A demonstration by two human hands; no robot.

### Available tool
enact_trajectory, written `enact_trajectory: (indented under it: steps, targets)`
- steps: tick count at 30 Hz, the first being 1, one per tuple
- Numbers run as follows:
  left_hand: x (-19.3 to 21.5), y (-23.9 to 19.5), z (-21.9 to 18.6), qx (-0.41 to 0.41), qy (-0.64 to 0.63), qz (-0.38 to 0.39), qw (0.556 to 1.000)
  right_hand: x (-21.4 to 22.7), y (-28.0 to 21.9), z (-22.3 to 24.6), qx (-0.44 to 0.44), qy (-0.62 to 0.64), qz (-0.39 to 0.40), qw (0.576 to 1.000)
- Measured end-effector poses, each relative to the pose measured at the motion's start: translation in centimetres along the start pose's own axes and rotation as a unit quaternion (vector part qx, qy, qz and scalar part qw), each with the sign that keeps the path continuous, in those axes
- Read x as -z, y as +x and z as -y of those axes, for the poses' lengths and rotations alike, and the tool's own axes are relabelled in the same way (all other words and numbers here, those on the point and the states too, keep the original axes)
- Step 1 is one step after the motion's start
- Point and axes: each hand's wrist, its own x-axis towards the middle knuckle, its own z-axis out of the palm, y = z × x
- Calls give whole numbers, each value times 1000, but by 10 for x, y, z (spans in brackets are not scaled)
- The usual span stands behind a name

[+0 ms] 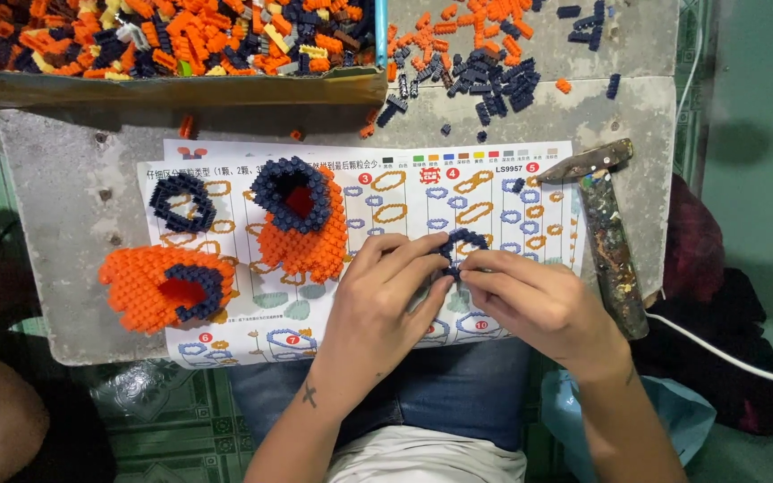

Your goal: Assembling a small 3D model of a shoe using interlocking plastic blocks according to a printed instruction sheet.

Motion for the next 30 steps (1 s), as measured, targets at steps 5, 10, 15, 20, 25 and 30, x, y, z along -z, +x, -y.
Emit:
enact_trajectory:
  steps: [5, 10, 15, 20, 25, 30]
  targets:
    - [0, 0, 0, 1, 1, 0, 1000, 4, 4, 3, 5, 7, 10, 1000]
    - [0, 0, 0, -1, 1, -2, 1000, 6, 6, 9, 4, -59, 35, 998]
    - [-1, 0, -1, -4, 1, -10, 1000, 11, 16, 24, 12, -125, 76, 989]
    - [-1, 1, -1, -7, -2, -10, 1000, 13, 18, 33, -22, -120, 72, 990]
    - [-1, 2, -1, -6, 1, -12, 1000, 1, -1, 30, -38, -123, 6, 992]
    - [-2, 3, -3, -3, 8, -8, 1000, -7, -4, 43, -32, -178, -5, 984]
